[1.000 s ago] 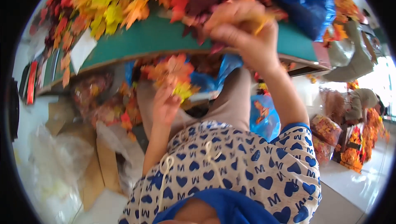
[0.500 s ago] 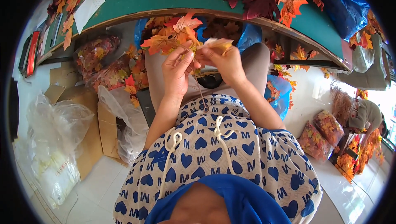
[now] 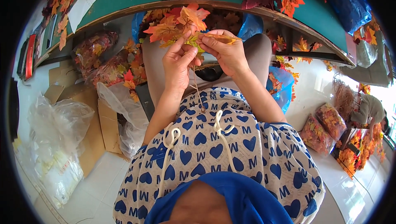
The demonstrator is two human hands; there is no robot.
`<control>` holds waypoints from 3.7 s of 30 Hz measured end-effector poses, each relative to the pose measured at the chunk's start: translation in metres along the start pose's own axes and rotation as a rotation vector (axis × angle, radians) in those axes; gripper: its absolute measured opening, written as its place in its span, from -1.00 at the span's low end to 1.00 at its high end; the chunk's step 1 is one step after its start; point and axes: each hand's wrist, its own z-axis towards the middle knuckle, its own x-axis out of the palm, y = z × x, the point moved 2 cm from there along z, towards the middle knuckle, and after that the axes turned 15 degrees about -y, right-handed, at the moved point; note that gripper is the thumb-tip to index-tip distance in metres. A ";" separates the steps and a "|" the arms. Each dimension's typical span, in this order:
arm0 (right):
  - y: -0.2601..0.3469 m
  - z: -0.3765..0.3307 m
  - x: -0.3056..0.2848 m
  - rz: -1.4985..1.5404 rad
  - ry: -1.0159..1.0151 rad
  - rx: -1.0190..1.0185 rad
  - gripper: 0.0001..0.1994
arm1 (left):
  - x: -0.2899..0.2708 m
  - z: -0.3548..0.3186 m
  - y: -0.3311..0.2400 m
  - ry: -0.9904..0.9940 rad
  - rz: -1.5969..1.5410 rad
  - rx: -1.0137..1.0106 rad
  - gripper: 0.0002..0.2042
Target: The person assembles artificial maple leaf garlands by hand, attaching individual artificial maple leaves to garland stems.
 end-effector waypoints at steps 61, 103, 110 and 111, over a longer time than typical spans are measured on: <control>-0.061 -0.012 -0.015 -0.514 0.156 0.005 -0.73 | -0.017 0.051 0.027 -0.185 -0.167 0.118 -0.74; 0.298 0.019 0.026 -1.301 -0.344 -1.850 -0.81 | -0.077 0.059 0.096 0.102 -0.536 -0.737 -0.78; 0.306 0.098 0.100 -1.713 0.084 -1.894 -0.76 | -0.062 0.054 0.091 0.119 -0.456 -0.747 -0.81; 0.307 0.119 0.098 -1.932 0.056 -1.833 -0.79 | -0.062 0.053 0.091 0.116 -0.451 -0.743 -0.81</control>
